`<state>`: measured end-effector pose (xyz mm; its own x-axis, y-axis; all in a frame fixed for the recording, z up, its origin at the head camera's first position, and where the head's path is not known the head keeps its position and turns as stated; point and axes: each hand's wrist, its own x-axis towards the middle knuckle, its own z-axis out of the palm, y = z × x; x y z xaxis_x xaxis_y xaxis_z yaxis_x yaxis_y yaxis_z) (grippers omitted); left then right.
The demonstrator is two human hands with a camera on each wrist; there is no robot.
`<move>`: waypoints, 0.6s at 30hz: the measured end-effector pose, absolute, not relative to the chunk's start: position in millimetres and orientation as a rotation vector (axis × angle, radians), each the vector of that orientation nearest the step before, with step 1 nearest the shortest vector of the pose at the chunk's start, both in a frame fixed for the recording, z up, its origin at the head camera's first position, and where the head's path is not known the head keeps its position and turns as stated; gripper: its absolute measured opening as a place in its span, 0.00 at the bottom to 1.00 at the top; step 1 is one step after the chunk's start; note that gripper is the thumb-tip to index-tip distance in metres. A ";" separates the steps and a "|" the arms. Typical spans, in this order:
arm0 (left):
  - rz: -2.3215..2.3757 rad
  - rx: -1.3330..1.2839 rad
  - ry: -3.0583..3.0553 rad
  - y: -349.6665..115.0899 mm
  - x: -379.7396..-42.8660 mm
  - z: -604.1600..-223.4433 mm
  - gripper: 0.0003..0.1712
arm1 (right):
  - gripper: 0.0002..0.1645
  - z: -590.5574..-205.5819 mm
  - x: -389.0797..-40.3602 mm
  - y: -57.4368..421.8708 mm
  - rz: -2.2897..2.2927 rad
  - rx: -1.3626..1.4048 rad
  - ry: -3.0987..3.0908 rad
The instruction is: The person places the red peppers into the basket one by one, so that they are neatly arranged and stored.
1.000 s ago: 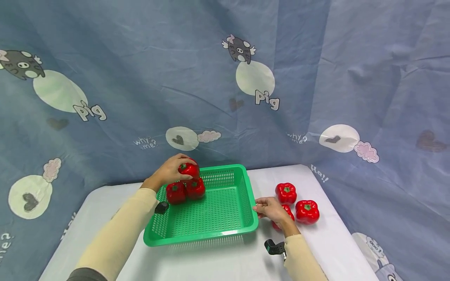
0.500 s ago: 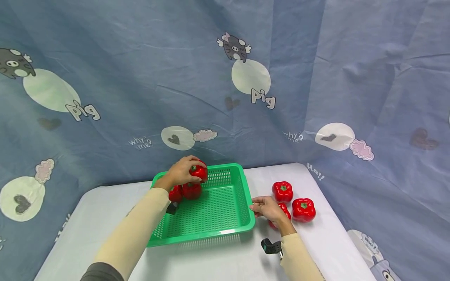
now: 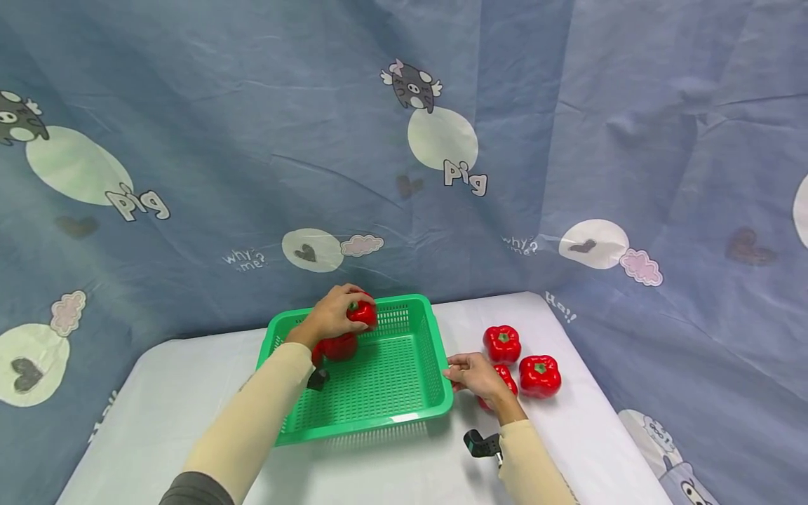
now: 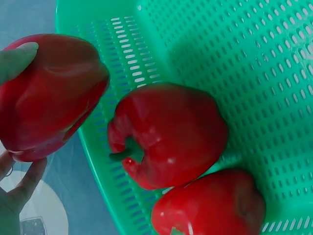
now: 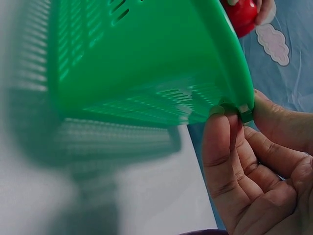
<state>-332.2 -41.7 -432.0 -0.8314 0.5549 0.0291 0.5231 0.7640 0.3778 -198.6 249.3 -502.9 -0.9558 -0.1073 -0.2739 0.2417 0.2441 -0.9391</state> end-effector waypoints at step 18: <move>0.588 0.946 2.862 -27.8 -333.5 -459.5 0.24 | 0.24 -504.1 -198.6 248.0 -1.751 0.113 2.290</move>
<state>-333.5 -27.8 -459.5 -0.8079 0.5870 0.0522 0.5601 0.7371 0.3781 -198.6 248.0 -504.1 -0.9642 -0.0932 -0.2482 0.2151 0.2724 -0.9378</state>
